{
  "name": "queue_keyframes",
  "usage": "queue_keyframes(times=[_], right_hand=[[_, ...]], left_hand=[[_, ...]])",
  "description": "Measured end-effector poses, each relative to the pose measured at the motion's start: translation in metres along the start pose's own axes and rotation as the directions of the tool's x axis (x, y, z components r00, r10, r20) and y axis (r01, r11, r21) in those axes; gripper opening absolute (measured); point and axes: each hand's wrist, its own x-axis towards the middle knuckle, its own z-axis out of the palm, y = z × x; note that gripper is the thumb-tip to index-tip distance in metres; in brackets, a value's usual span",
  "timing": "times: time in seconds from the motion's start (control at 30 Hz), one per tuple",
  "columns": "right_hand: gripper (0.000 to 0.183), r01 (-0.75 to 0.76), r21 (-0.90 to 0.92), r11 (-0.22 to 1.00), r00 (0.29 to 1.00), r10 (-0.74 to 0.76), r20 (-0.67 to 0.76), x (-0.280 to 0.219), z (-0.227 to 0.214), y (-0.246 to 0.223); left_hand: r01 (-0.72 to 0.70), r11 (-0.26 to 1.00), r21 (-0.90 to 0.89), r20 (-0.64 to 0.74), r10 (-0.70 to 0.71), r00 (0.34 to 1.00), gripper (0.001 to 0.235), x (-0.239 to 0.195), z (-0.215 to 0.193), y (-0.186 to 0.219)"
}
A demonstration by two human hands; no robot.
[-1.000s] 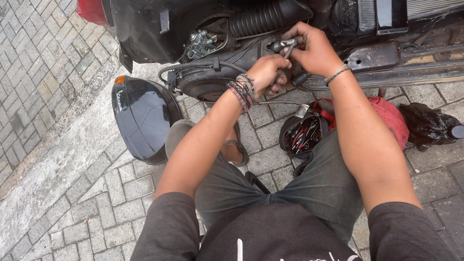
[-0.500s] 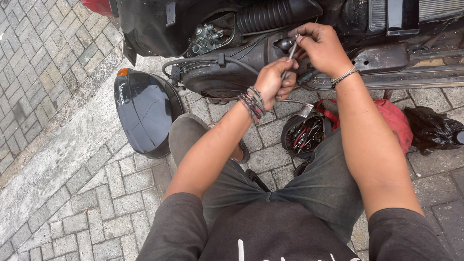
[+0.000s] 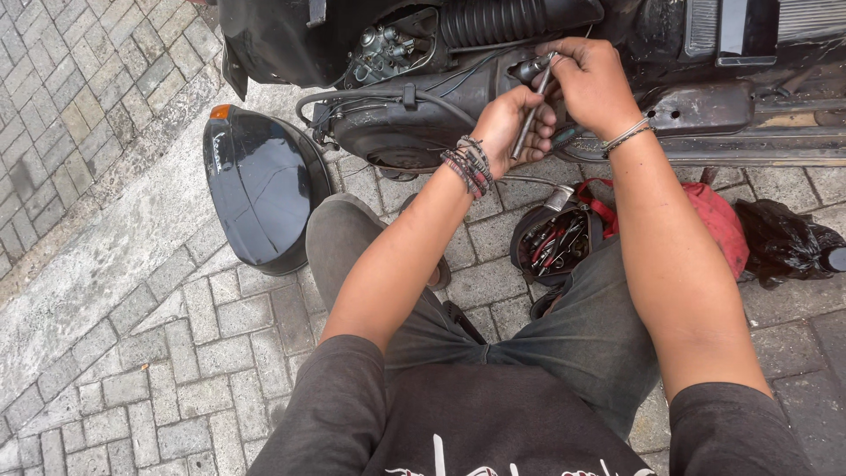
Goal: The person sits on the ground and works on the engine area of a motorcycle. They use a screwdriver to loosen a bolt, then switch to a ratchet wrench to continue loosening the bolt on the engine casing.
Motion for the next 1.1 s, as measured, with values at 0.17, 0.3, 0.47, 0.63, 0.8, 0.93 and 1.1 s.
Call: queue_keyframes(times=[0.17, 0.3, 0.47, 0.63, 0.8, 0.93, 1.1], right_hand=[[0.034, 0.046, -0.104, 0.994, 0.998, -0.041, 0.048, 0.004, -0.011, 0.001], [0.034, -0.050, 0.046, 0.998, 0.994, 0.045, 0.098, 0.001, -0.013, 0.001], [0.033, -0.172, 0.178, 0.969, 0.985, 0.165, 0.057, -0.001, -0.005, 0.004], [0.041, -0.214, -0.080, 0.973, 0.976, 0.216, 0.017, -0.013, -0.001, -0.003], [0.012, -0.314, 0.076, 0.946, 0.949, 0.310, 0.054, -0.021, 0.007, 0.000], [0.006, -0.236, 0.057, 0.970, 0.972, 0.237, -0.007, -0.020, 0.015, 0.023], [0.010, -0.228, 0.099, 0.969, 0.959, 0.241, -0.148, -0.023, 0.031, 0.019]], left_hand=[[-0.070, 0.985, -0.159, -0.056, 0.061, 0.997, 0.025, 0.006, 0.043, -0.013], [-0.157, 0.948, -0.277, -0.152, 0.118, 0.981, 0.038, -0.005, 0.060, -0.014], [-0.204, 0.936, -0.287, -0.174, 0.159, 0.972, 0.038, 0.002, 0.057, -0.020], [-0.265, 0.916, -0.301, -0.270, 0.185, 0.945, 0.035, -0.002, 0.059, -0.022], [-0.312, 0.937, 0.156, -0.277, 0.345, 0.897, 0.025, 0.003, 0.039, -0.033], [-0.181, 0.889, 0.421, -0.145, 0.263, 0.954, 0.037, -0.022, 0.012, -0.019], [-0.123, 0.162, 0.979, -0.013, 0.653, 0.757, 0.031, -0.080, 0.007, 0.042]])
